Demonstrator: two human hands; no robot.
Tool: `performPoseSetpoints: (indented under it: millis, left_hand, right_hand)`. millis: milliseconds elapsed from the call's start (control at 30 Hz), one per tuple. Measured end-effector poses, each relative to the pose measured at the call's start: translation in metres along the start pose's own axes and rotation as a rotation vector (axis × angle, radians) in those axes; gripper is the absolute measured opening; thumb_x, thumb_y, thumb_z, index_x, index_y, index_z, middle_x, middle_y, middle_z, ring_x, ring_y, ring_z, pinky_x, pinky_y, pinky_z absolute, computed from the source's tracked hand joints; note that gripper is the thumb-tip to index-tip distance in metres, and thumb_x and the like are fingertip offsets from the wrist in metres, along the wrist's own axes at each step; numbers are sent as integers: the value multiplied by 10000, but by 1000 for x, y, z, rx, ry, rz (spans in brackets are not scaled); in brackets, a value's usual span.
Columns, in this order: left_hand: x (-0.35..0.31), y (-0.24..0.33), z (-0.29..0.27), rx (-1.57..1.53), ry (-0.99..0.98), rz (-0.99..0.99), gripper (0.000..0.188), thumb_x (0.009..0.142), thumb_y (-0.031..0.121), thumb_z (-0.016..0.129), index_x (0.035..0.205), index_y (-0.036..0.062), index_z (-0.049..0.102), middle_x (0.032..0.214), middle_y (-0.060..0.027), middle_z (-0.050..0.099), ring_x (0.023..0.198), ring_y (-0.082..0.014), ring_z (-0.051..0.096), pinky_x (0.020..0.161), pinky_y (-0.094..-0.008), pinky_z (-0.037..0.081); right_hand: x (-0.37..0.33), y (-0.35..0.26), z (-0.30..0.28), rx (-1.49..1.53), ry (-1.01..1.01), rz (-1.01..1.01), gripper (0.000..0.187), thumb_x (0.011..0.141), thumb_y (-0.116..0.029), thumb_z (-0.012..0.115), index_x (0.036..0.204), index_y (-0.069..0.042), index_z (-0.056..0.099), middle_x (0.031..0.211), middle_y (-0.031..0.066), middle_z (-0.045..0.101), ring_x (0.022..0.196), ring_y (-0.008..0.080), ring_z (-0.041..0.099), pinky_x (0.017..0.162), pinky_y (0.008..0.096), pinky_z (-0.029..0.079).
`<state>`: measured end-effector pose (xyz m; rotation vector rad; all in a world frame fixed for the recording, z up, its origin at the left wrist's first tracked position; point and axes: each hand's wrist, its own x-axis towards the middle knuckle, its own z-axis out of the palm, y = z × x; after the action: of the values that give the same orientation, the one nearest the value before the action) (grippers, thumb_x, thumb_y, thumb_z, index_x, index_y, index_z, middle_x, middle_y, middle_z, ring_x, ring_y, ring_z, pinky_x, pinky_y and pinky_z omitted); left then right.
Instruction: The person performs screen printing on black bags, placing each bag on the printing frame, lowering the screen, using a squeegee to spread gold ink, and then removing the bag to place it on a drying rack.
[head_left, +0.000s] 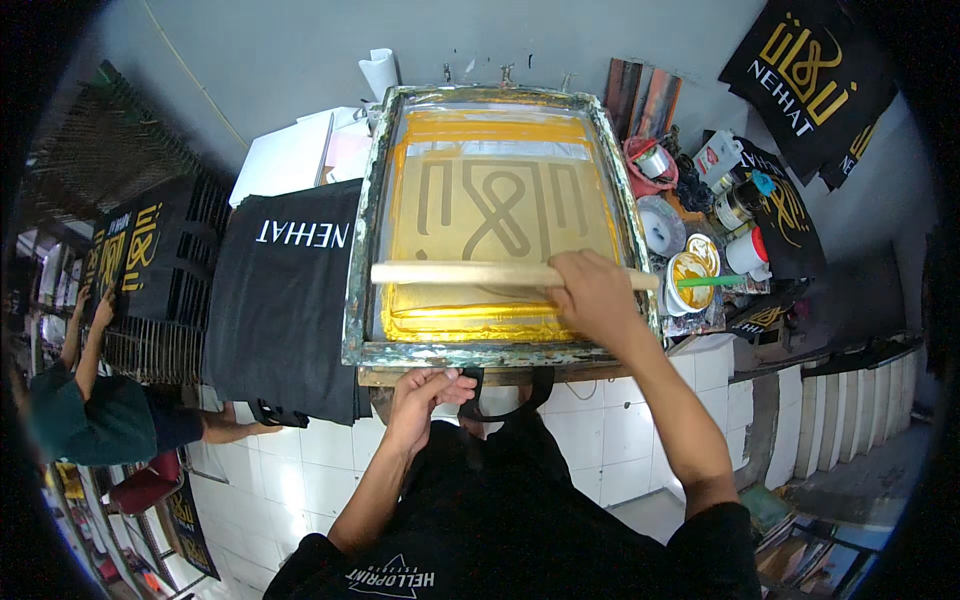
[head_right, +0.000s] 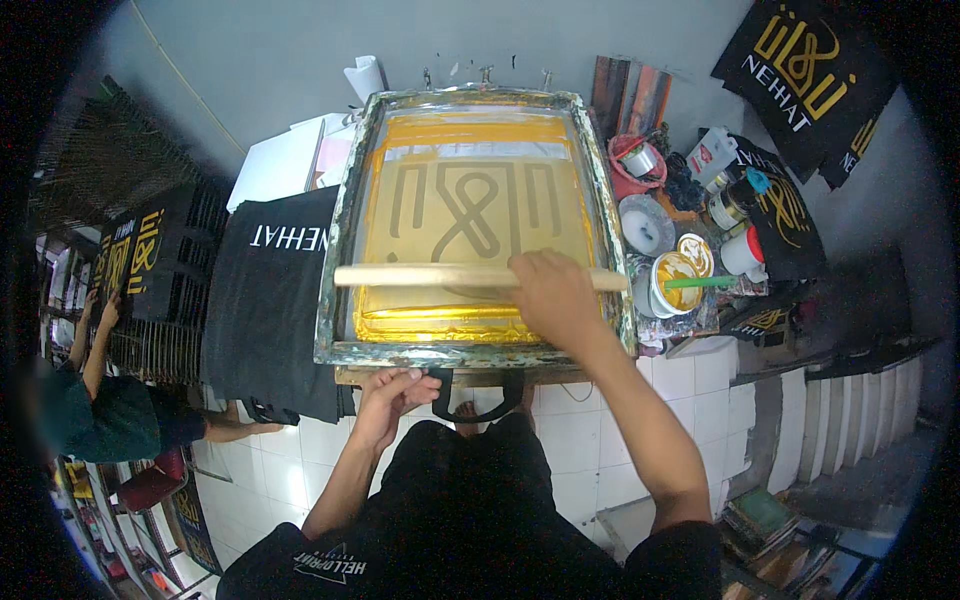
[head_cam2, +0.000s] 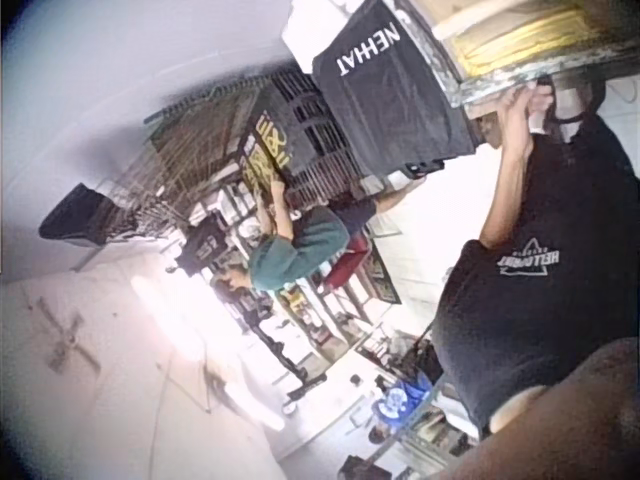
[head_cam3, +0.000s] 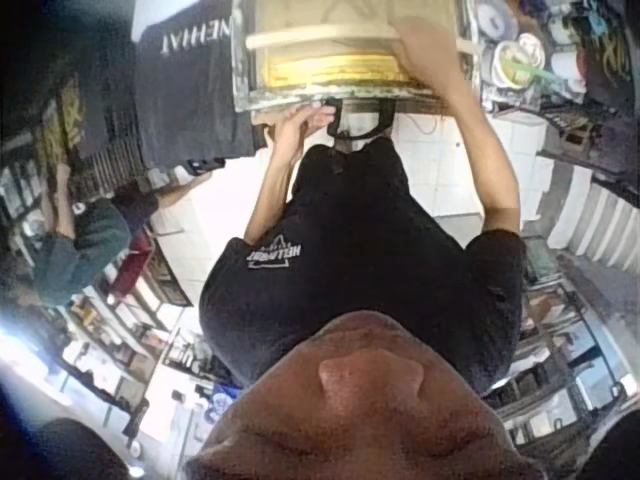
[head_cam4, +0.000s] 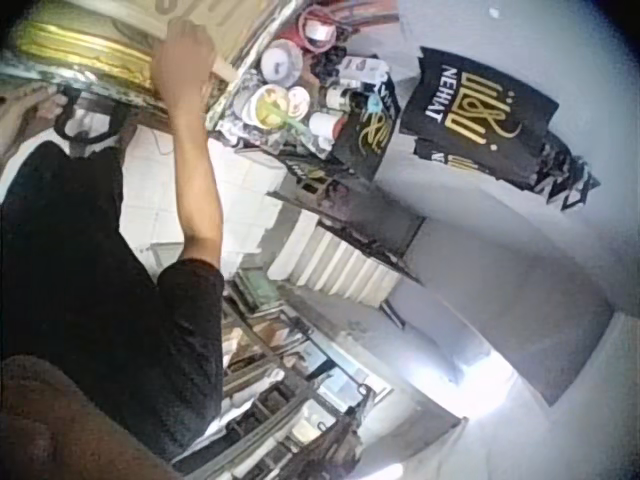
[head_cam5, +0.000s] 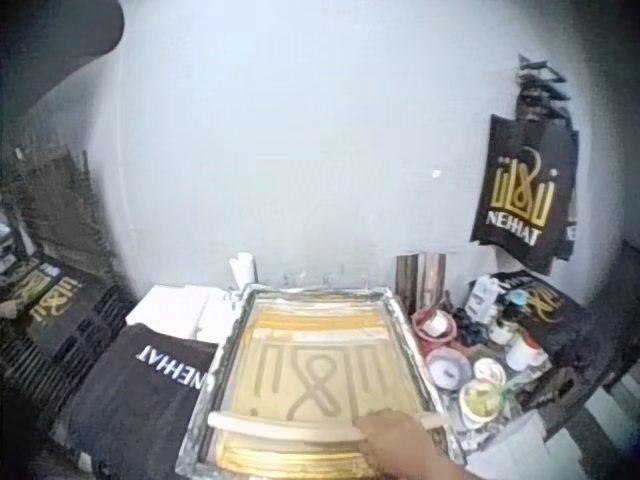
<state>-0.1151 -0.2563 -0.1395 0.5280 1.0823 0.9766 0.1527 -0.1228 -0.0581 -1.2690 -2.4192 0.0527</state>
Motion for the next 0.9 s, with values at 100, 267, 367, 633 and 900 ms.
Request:
performPoseSetpoints:
  millis: [100, 267, 367, 633, 900]
  left_hand:
    - [3, 0, -7, -1, -33, -48, 240, 954, 160, 626, 1063, -50, 669, 1014, -222, 740, 830, -233, 740, 800, -346, 585]
    - [4, -5, -8, -12, 10, -61, 261, 911, 98, 605, 1103, -76, 632, 1020, -240, 733, 850, -254, 744, 782, -338, 588]
    - [2, 1, -4, -30, 28, -96, 282, 901, 94, 592, 1117, -86, 615, 1004, -249, 729, 844, -265, 744, 763, -337, 592]
    - [0, 3, -4, -24, 54, -130, 274, 901, 73, 538, 1106, -82, 633, 1009, -248, 730, 853, -265, 741, 773, -336, 587]
    - [5, 8, 1, -279, 44, -236, 410, 933, 129, 488, 1232, -145, 543, 1164, -309, 674, 1053, -379, 706, 975, -468, 559]
  right_hand:
    - [3, -3, -16, 31, -88, 36, 260, 801, -200, 756, 967, -49, 625, 890, 147, 682, 870, 346, 667, 737, 447, 525]
    - [-24, -23, -24, 58, -253, 45, 290, 787, -236, 764, 948, -48, 614, 876, 145, 672, 855, 330, 668, 719, 442, 525]
    - [-47, -41, -10, -7, -207, 24, 259, 763, -174, 723, 952, -48, 599, 870, 132, 650, 832, 326, 657, 718, 431, 530]
    - [17, 12, 35, -119, -32, -69, 207, 784, -115, 627, 962, -46, 548, 896, 130, 617, 858, 332, 631, 747, 446, 521]
    - [187, 129, 56, -144, -159, 94, 413, 843, -305, 729, 1135, -35, 620, 990, 216, 702, 977, 386, 670, 833, 489, 519]
